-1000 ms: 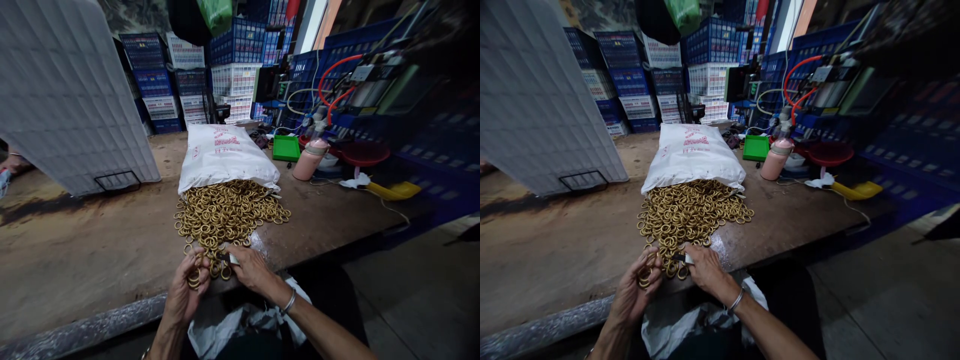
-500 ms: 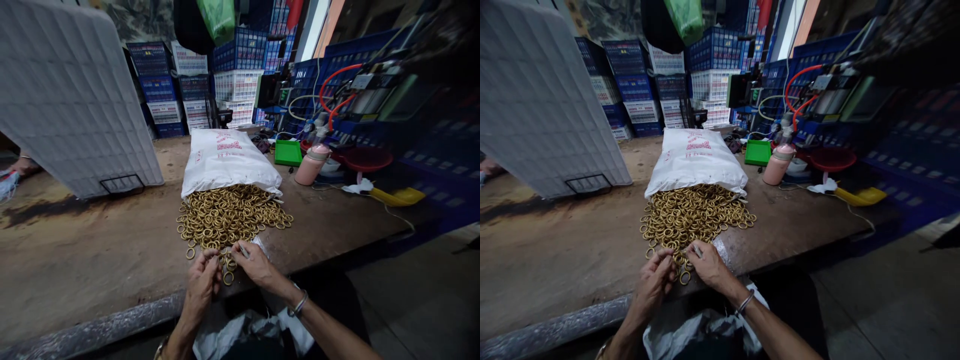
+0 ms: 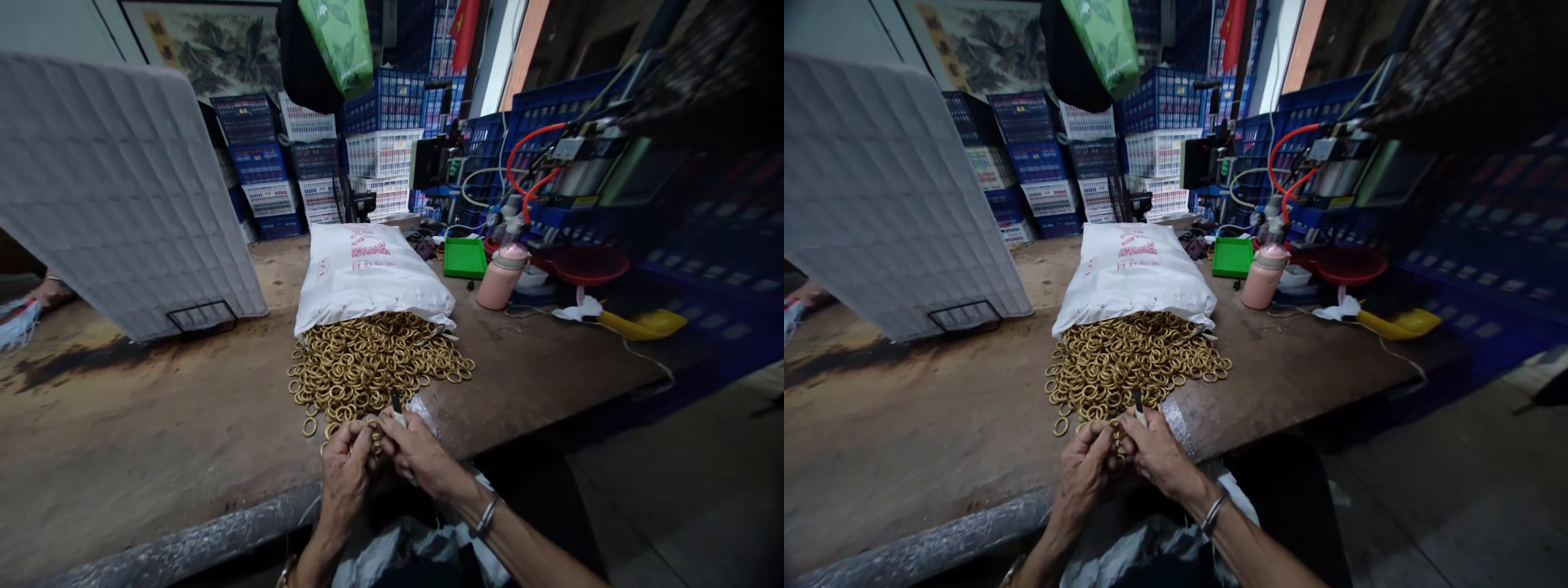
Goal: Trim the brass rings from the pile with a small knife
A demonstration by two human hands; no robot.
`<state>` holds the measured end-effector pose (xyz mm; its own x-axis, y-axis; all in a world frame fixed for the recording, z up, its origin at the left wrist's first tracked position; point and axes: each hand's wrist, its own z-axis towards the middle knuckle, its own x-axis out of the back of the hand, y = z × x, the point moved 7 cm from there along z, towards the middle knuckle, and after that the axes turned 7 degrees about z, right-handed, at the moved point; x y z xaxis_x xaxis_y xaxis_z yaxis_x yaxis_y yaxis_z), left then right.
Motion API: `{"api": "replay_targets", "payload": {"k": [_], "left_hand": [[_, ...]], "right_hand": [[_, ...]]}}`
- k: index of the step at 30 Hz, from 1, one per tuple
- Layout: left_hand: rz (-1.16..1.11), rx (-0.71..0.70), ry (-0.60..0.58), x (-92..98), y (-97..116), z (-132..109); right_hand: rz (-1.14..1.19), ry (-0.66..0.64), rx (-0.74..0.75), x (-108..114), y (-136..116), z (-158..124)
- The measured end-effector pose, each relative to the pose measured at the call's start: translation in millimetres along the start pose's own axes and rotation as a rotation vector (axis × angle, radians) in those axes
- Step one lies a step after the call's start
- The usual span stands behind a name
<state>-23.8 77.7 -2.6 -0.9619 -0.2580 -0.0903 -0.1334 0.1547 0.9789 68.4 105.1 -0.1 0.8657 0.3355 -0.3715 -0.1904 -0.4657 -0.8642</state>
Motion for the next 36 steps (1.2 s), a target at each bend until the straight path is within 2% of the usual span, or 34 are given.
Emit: {"api": "replay_targets", "payload": {"k": [8, 12, 16, 25, 29, 36], "left_hand": [[-0.019, 0.023, 0.048, -5.0, -7.5, 0.6], [0.068, -0.05, 0.052, -2.1, 3.6, 3.6], [0.148, -0.076, -0.014, -3.0, 6.5, 6.5], [0.028, 0.138, -0.154, -9.4, -13.5, 7.5], [0.05, 0.157, -0.208, -10.9, -14.3, 7.1], [-0.011, 0.151, -0.223, -11.0, -11.4, 3.5]], "right_hand": [[-0.006, 0.031, 0.012, 5.8, 0.1, -1.2], [-0.2, 0.043, 0.055, 13.0, -9.6, 3.0], [-0.442, 0.08, 0.188, 17.8, -25.0, 6.1], [-0.646, 0.081, 0.29, 18.5, -29.6, 10.0], [-0.751, 0.087, 0.348, 17.6, -32.1, 9.1], [-0.721, 0.061, 0.368, 16.2, -30.4, 13.0]]}}
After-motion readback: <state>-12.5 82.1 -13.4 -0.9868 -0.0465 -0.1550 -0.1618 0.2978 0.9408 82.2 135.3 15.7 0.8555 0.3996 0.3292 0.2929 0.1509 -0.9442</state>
